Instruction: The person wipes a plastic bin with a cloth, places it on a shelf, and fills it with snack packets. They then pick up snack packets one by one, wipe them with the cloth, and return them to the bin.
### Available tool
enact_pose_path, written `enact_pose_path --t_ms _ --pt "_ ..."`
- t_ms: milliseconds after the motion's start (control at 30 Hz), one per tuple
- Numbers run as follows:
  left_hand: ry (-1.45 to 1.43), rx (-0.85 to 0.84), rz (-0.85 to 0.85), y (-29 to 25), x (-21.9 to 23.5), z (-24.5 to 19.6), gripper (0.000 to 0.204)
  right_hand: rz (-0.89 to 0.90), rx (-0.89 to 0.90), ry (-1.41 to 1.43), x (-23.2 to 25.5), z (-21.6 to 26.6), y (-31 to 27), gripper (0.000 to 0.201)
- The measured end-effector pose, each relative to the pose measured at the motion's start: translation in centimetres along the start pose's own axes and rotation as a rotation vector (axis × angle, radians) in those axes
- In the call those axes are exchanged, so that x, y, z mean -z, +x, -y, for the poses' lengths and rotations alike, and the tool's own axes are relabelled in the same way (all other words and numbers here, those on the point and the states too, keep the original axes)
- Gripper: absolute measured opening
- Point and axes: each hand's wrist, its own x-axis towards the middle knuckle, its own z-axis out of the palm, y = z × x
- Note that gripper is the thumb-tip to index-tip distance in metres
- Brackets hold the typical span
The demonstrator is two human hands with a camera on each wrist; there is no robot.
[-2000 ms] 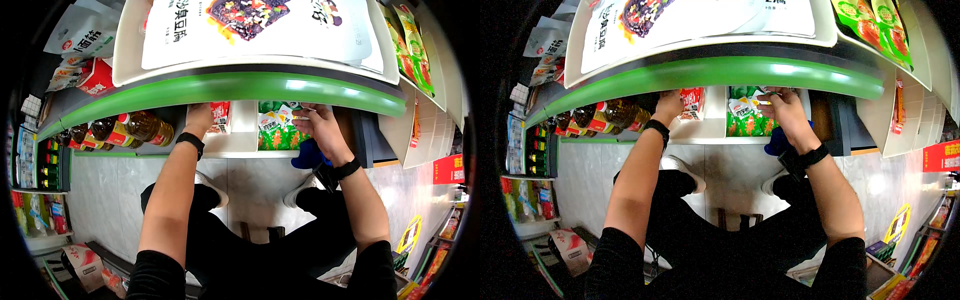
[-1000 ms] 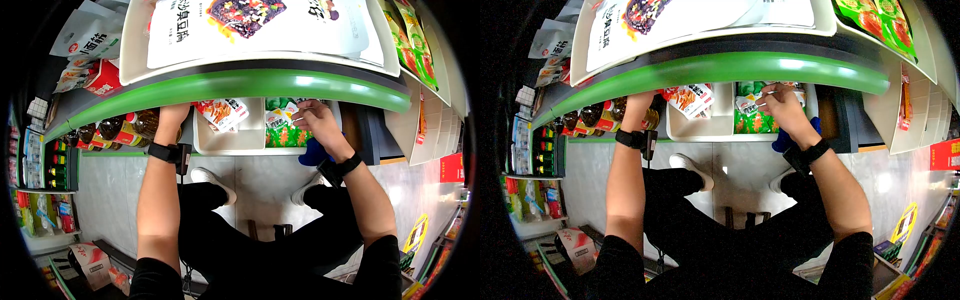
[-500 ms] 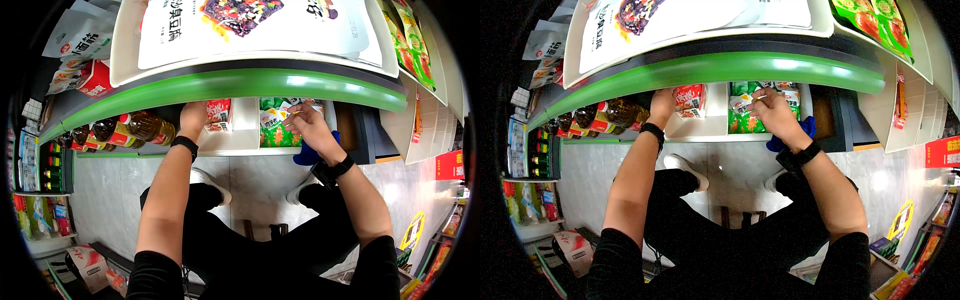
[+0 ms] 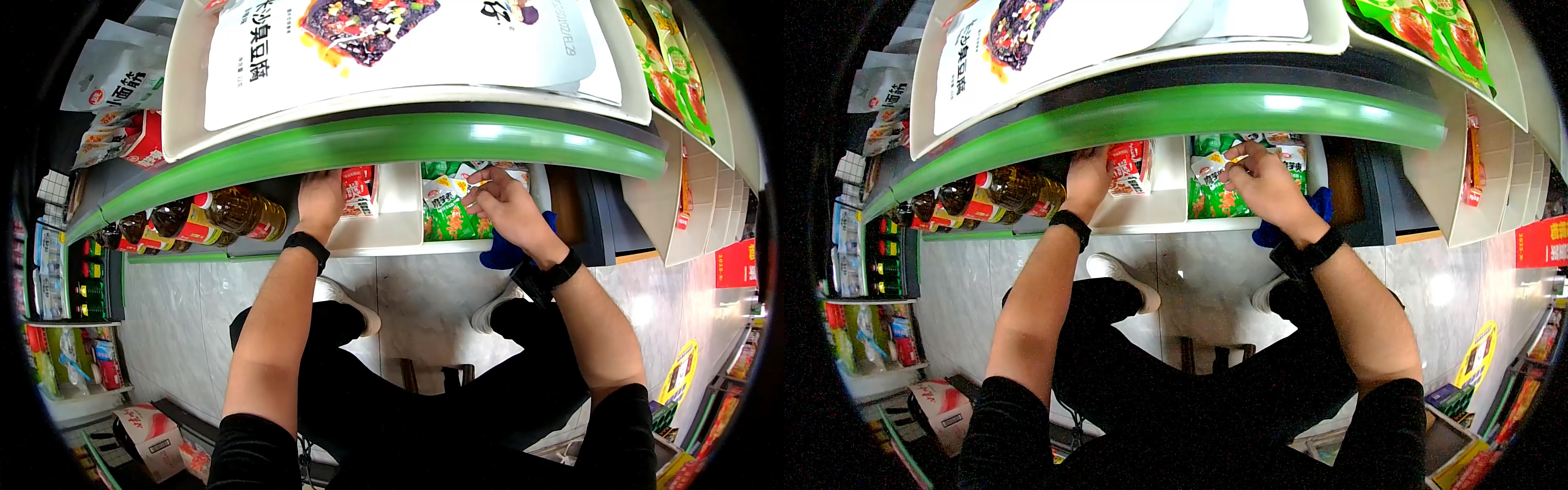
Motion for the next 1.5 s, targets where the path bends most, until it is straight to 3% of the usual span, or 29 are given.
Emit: enact_pose_path --t_ms 167,267,367,467,767,867,1000,1100,1133,1233,1267,1300,1367,1433,1500 --pt "0.006 0.026 0.176 0.3 2.1 -1.1 0.051 0.005 0.004 -0.017 -0.1 -0.4 0.2 0.027" --pt "0.022 0.007 0.138 0.0 2.0 -1.3 0.052 0.007 0.002 -0.040 -0.2 -0.3 0.1 0.027" --pt "-0.079 0.094 0.261 0.4 2.4 -1.5 0.053 0.004 -0.002 -0.077 -0.2 -0.3 0.1 0.027" --pt "-0.089 -0.079 0.126 0.3 1.9 -0.6 0.053 -0.003 0.003 -0.128 -0.1 -0.7 0.1 0.027" --pt "-0.099 -0.118 0.138 0.4 2.5 -0.8 0.049 0.003 0.072 -0.179 -0.1 -1.3 0.1 0.027" --pt "-0.126 -0.076 0.308 0.9 2.4 -0.3 0.043 0.036 0.048 -0.225 0.1 -1.1 0.1 0.025" --pt "-0.134 -0.010 0.094 2.5 5.5 0.1 0.020 0.106 -0.011 -0.255 0.6 -0.3 0.2 0.023" --pt "-0.198 -0.185 -0.018 3.7 8.0 2.4 0.018 0.038 0.104 -0.127 0.3 -1.4 0.6 0.025" --pt "-0.384 -0.127 0.053 3.4 10.7 1.9 0.017 0.003 0.161 -0.071 0.1 -1.4 0.7 0.028" --pt "-1.298 0.356 0.225 2.3 13.5 -0.5 0.019 -0.008 0.188 -0.025 -0.9 1.5 -0.2 0.038" --pt "-1.228 0.375 0.368 2.3 16.1 -2.4 0.028 0.063 0.163 0.003 -1.3 2.8 -0.8 0.050" --pt "-1.366 0.341 0.415 2.0 15.6 -2.9 0.030 0.131 0.137 0.134 -2.0 3.4 -1.2 0.055" --pt "-1.645 0.257 0.509 1.6 14.0 -3.9 0.035 0.234 0.014 0.287 -3.5 4.9 -2.9 0.052" --pt "-1.748 0.265 0.568 1.5 13.8 -5.5 0.039 0.318 -0.055 0.277 -4.5 4.6 -3.3 0.042" --pt "-1.778 0.250 0.550 1.4 13.9 -6.5 0.039 0.236 -0.067 0.231 -4.7 4.6 -3.7 0.027"
